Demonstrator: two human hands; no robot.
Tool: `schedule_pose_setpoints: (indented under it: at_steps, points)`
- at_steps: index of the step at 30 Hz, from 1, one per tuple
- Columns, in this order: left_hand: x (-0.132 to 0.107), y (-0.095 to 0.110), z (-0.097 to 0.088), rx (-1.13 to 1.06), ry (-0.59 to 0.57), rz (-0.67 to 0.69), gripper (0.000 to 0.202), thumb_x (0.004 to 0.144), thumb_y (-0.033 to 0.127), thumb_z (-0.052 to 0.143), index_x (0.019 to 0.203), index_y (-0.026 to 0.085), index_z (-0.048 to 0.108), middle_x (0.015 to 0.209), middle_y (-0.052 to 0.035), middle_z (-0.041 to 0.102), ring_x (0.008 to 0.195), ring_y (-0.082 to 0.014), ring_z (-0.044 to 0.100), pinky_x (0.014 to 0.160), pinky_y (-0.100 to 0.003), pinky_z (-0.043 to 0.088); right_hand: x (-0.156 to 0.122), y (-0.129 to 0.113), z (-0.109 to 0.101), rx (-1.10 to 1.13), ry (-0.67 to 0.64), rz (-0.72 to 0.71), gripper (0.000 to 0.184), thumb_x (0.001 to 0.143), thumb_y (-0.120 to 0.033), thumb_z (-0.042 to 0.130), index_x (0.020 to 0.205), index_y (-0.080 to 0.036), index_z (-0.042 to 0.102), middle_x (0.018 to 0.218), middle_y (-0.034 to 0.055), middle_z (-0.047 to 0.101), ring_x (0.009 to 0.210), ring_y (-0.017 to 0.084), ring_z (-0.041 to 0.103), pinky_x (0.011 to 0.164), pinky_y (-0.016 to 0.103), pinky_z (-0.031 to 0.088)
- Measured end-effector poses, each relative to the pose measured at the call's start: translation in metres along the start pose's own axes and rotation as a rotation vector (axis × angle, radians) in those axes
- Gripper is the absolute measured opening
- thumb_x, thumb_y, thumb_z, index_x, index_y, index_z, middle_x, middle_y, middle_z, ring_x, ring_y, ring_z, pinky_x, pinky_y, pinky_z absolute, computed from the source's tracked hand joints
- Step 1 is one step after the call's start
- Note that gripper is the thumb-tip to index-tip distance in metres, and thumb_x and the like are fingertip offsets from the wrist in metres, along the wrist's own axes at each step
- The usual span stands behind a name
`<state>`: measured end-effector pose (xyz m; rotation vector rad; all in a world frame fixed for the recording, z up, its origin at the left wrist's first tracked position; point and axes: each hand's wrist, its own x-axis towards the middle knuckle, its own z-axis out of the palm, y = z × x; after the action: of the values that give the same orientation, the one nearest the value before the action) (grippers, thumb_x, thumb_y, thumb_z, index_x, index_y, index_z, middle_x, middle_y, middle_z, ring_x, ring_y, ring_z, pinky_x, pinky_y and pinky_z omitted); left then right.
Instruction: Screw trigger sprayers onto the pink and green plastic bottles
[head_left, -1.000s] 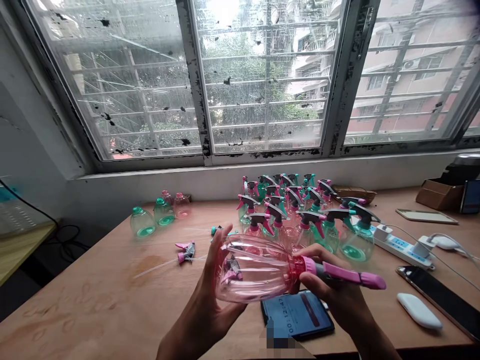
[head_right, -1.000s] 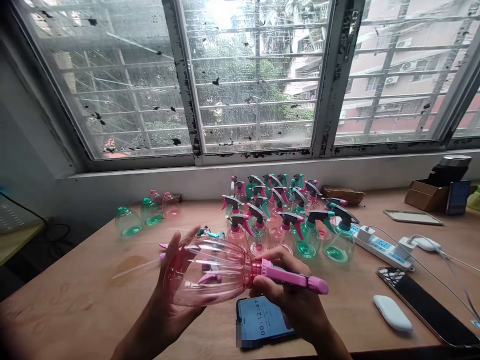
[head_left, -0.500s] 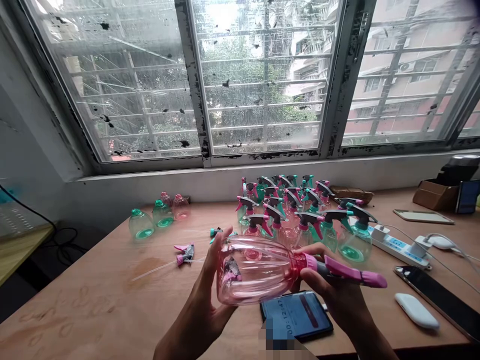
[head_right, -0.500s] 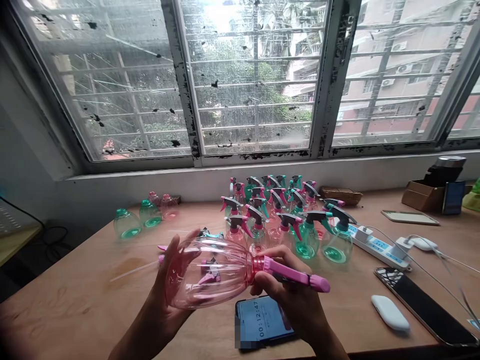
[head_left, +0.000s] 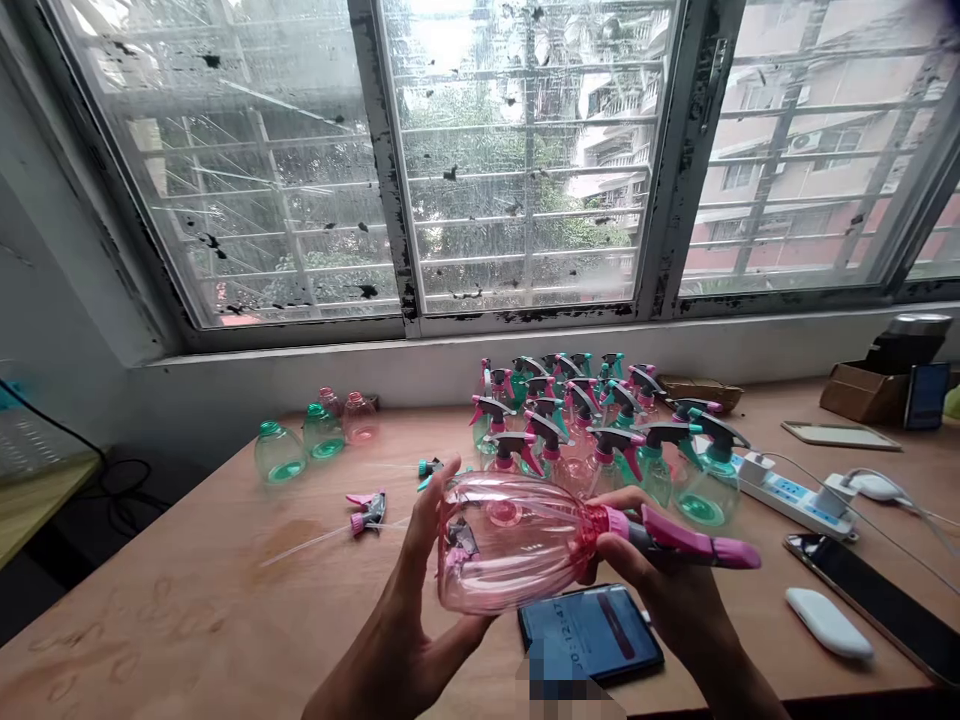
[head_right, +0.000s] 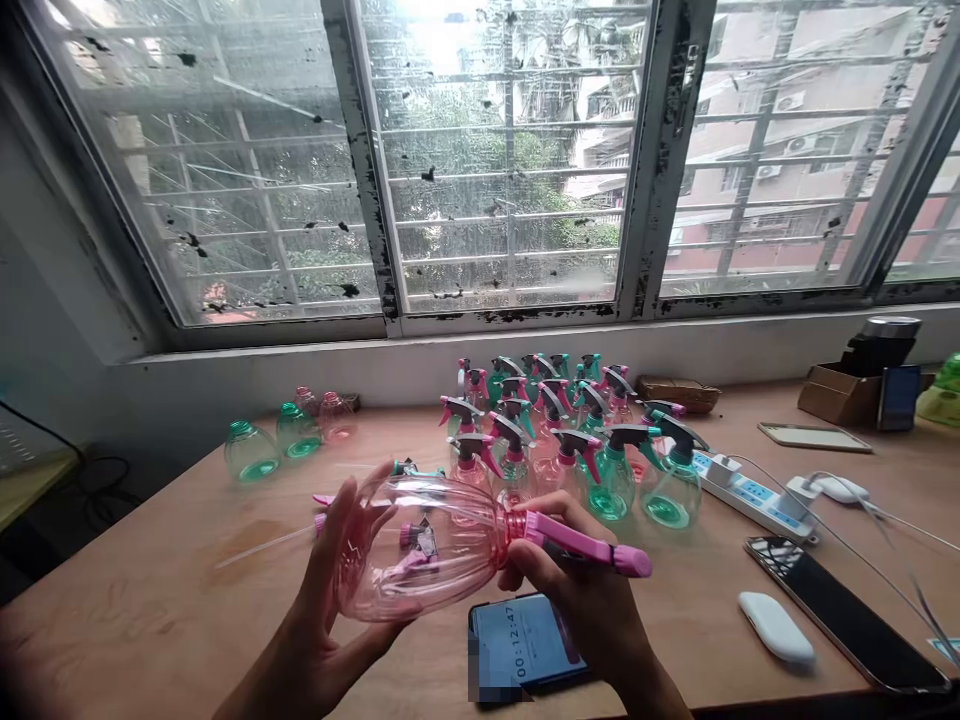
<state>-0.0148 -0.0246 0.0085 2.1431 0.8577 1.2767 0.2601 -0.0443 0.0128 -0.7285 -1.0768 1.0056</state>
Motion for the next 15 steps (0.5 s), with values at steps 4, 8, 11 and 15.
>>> schedule_pose_setpoints:
  at_steps: [4,8,11,15]
  points:
    - [0.0033,0.0007,-0.0033,-0.051,0.007,0.005,0.118,0.1,0.053,0.089,0.186,0.049,0.008,0.196,-0.0053,0.021,0.179,-0.0436,0.023,0.14,-0.064,0.026,-0.0018,-0.0019,0.0012,0.007,0.004,0.019,0.037,0.087,-0.05,0.104,0.102,-0.025,0.082,0.072,0.0001,0.086,0.064,0.022,0.082,0.065,0.03,0.067]
    - [0.0061,0.0041,-0.0081,-0.036,-0.027,0.022,0.113,0.1,0.04,0.092,0.186,0.047,0.018,0.196,-0.0048,0.023,0.178,-0.0422,0.026,0.14,-0.059,0.032,-0.0012,-0.0009,0.0005,-0.003,-0.001,0.01,0.037,0.089,-0.055,0.101,0.1,-0.025,0.082,0.068,0.0005,0.085,0.063,0.023,0.081,0.065,0.031,0.066]
    - [0.0041,0.0024,-0.0089,-0.004,-0.036,0.029,0.108,0.105,0.034,0.085,0.186,0.049,0.015,0.196,-0.0031,0.02,0.179,-0.0406,0.023,0.14,-0.061,0.029,-0.0009,-0.001,0.0011,-0.012,-0.001,0.008,0.038,0.09,-0.058,0.1,0.1,-0.026,0.081,0.066,-0.0006,0.084,0.061,0.022,0.08,0.064,0.029,0.064]
    - [0.0021,-0.0013,-0.0059,-0.03,-0.008,-0.006,0.105,0.109,0.041,0.08,0.185,0.052,0.009,0.197,-0.0024,0.019,0.18,-0.0412,0.018,0.14,-0.067,0.023,-0.0032,-0.0038,0.0031,-0.004,0.006,0.028,0.041,0.086,-0.057,0.102,0.1,-0.025,0.081,0.07,0.0007,0.086,0.062,0.022,0.081,0.064,0.029,0.066]
